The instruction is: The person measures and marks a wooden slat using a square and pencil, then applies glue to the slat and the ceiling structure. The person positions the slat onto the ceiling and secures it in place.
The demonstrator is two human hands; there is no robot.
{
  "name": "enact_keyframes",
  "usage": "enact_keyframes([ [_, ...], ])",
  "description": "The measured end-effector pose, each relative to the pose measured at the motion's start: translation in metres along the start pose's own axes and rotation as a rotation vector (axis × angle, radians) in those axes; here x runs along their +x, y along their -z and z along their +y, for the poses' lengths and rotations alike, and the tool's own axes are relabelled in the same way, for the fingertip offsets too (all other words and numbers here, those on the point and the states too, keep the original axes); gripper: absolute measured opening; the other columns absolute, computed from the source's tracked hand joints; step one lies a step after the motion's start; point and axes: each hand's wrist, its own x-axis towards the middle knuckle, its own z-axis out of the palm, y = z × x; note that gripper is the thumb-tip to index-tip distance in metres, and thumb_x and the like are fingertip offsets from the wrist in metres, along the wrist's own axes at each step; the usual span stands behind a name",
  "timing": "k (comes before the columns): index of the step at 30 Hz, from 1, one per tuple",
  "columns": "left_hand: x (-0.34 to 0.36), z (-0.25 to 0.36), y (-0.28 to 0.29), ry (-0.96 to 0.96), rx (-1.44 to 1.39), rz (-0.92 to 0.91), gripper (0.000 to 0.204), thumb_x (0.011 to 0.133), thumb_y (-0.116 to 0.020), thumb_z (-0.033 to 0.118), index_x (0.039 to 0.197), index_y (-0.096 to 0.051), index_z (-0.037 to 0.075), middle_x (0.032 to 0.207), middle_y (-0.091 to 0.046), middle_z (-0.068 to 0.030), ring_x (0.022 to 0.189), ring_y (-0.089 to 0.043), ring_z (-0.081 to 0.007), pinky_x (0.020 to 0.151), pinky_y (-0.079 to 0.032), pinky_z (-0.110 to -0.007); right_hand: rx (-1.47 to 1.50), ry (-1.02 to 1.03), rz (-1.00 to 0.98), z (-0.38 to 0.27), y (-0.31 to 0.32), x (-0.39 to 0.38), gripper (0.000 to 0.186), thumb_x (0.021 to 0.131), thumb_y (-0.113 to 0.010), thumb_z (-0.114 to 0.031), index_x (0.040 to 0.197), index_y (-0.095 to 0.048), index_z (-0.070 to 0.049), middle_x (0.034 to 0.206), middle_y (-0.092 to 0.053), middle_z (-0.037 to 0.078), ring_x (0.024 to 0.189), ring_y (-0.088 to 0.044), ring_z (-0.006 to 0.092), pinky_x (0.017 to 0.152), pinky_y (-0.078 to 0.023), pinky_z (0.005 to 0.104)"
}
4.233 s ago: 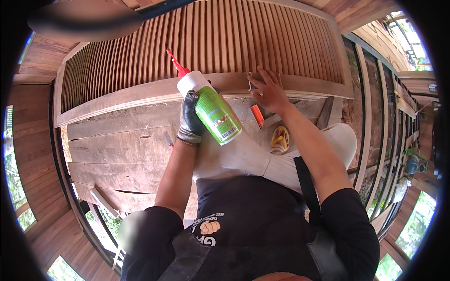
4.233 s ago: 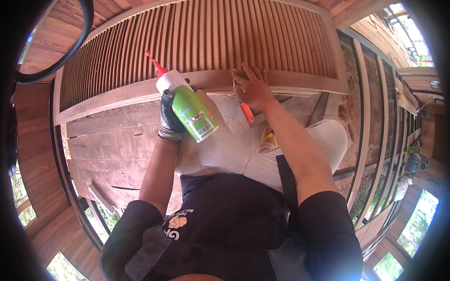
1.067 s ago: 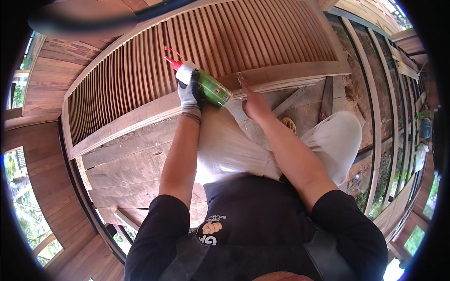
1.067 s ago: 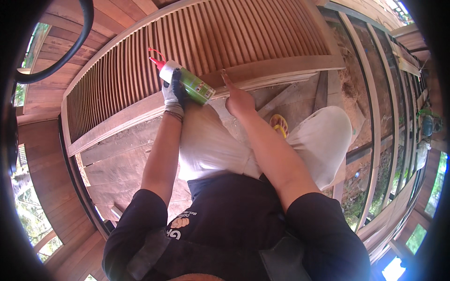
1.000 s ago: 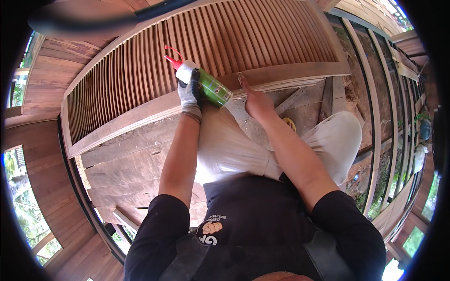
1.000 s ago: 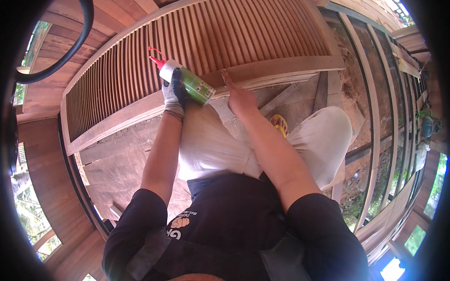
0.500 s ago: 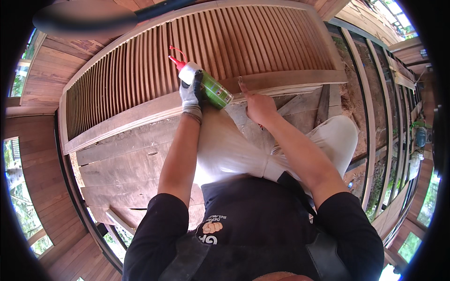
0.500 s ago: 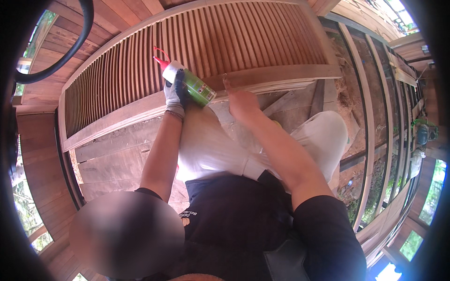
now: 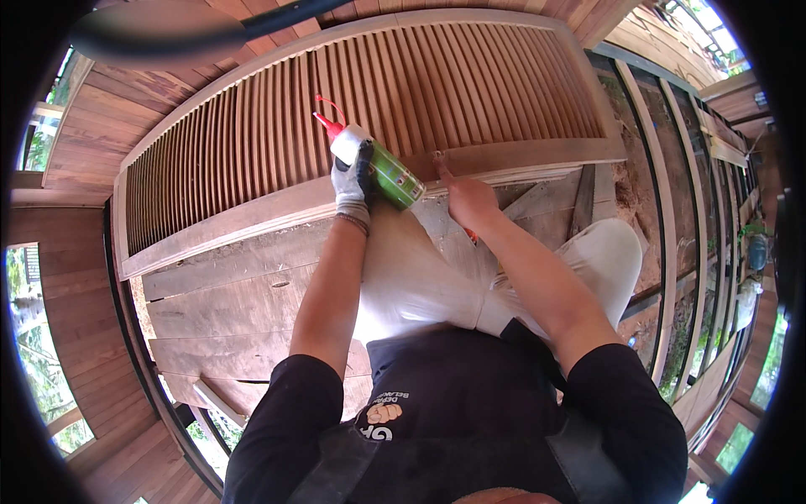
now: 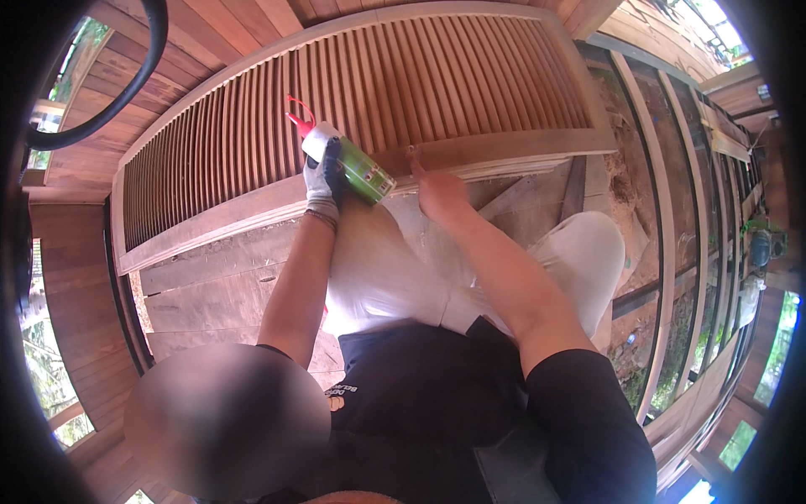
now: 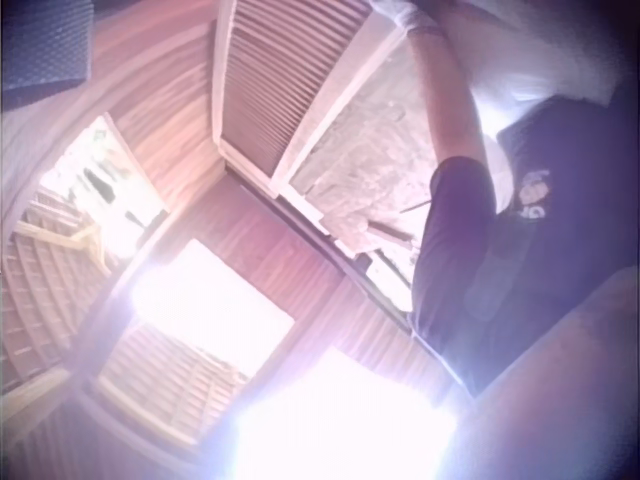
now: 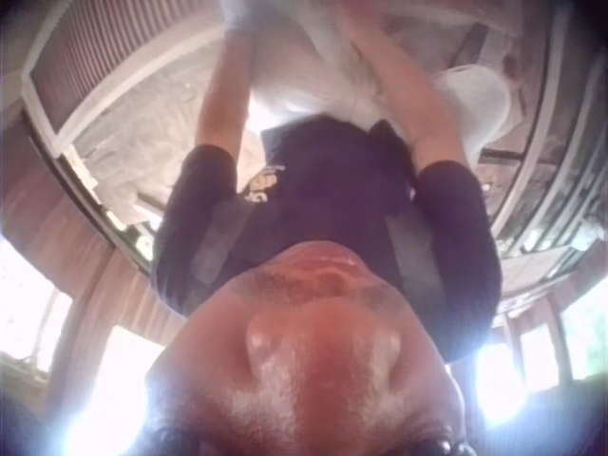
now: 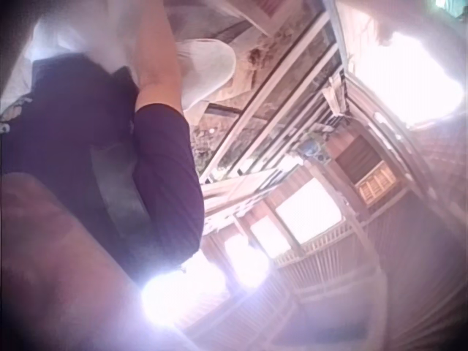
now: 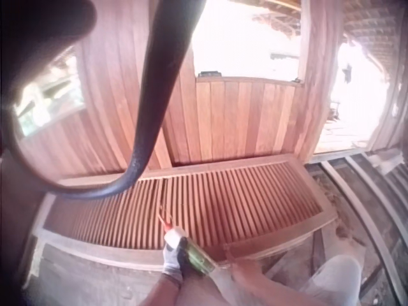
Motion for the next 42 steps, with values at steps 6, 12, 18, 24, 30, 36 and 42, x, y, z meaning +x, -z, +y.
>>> enact_keyframes([
  [6, 0.004, -0.003, -0.007, -0.033, 0.002, 0.012, 0.051, 0.079, -0.087, 0.036, 0.113, -0.067, 0.004, 0.093, -0.068, -0.0007, 0.075, -0.061, -0.0092, 0.063, -0.048, -0.025, 0.006, -0.033, 0.086, 0.004, -0.009, 0.005, 0.087, 0.085, -0.053, -0.003, 0.161, -0.015, -0.019, 0.087, -0.070, 0.021, 0.080, -0.070, 0.0363, 0.072, -0.057, 0.0493],
  [12, 0.005, -0.010, -0.001, -0.049, 0.007, 0.042, 0.045, 0.081, -0.085, 0.036, 0.111, -0.068, 0.006, 0.089, -0.066, 0.0017, 0.072, -0.059, -0.0089, 0.061, -0.046, -0.025, -0.043, -0.021, -0.152, -0.008, 0.010, -0.021, 0.078, 0.092, -0.047, -0.007, 0.161, -0.015, -0.020, 0.095, -0.071, 0.020, 0.088, -0.071, 0.0350, 0.076, -0.057, 0.0482],
  [18, 0.005, -0.008, -0.010, -0.006, 0.051, 0.024, 0.049, 0.079, -0.085, 0.041, 0.108, -0.069, 0.006, 0.084, -0.065, 0.0013, 0.068, -0.057, -0.0093, 0.059, -0.046, -0.026, 0.011, -0.028, -0.032, 0.000, -0.025, -0.023, 0.089, 0.082, -0.056, -0.003, 0.161, -0.017, -0.016, 0.083, -0.070, 0.019, 0.081, -0.070, 0.0367, 0.072, -0.056, 0.0482],
  [24, 0.004, -0.006, -0.010, 0.011, -0.038, 0.058, 0.047, 0.080, -0.085, 0.038, 0.109, -0.069, 0.005, 0.086, -0.066, 0.0010, 0.070, -0.059, -0.0092, 0.061, -0.046, -0.026, 0.098, 0.012, 0.068, 0.003, -0.017, -0.009, 0.091, 0.080, -0.058, -0.003, 0.161, -0.018, -0.016, 0.086, -0.069, 0.021, 0.084, -0.069, 0.0388, 0.075, -0.056, 0.0503],
  [30, 0.009, -0.014, -0.002, -0.014, -0.004, 0.010, 0.042, 0.083, -0.084, 0.032, 0.111, -0.068, 0.005, 0.089, -0.068, 0.0003, 0.073, -0.061, -0.0103, 0.064, -0.049, -0.025, 0.079, 0.006, 0.047, -0.005, -0.018, 0.005, 0.090, 0.081, -0.058, -0.005, 0.161, -0.017, -0.018, 0.088, -0.070, 0.022, 0.086, -0.069, 0.0386, 0.076, -0.055, 0.0505],
  [36, 0.005, -0.006, -0.004, 0.043, -0.126, 0.009, 0.049, 0.079, -0.087, 0.030, 0.116, -0.067, 0.004, 0.099, -0.069, -0.0022, 0.084, -0.064, -0.0124, 0.073, -0.051, -0.028, 0.024, -0.068, -0.127, -0.006, 0.001, -0.020, 0.088, 0.084, -0.058, -0.009, 0.160, -0.013, -0.008, 0.098, -0.070, 0.024, 0.092, -0.070, 0.0358, 0.079, -0.056, 0.0496],
  [42, -0.003, 0.006, -0.013, 0.087, -0.087, 0.039, 0.054, 0.077, -0.089, 0.027, 0.119, -0.065, 0.003, 0.104, -0.070, -0.0039, 0.088, -0.065, -0.0140, 0.078, -0.053, -0.030, 0.585, -0.197, -0.039, -0.021, -0.067, -0.013, 0.089, 0.083, -0.057, -0.009, 0.159, -0.012, -0.004, 0.108, -0.067, 0.027, 0.088, -0.070, 0.0351, 0.076, -0.056, 0.0456],
])
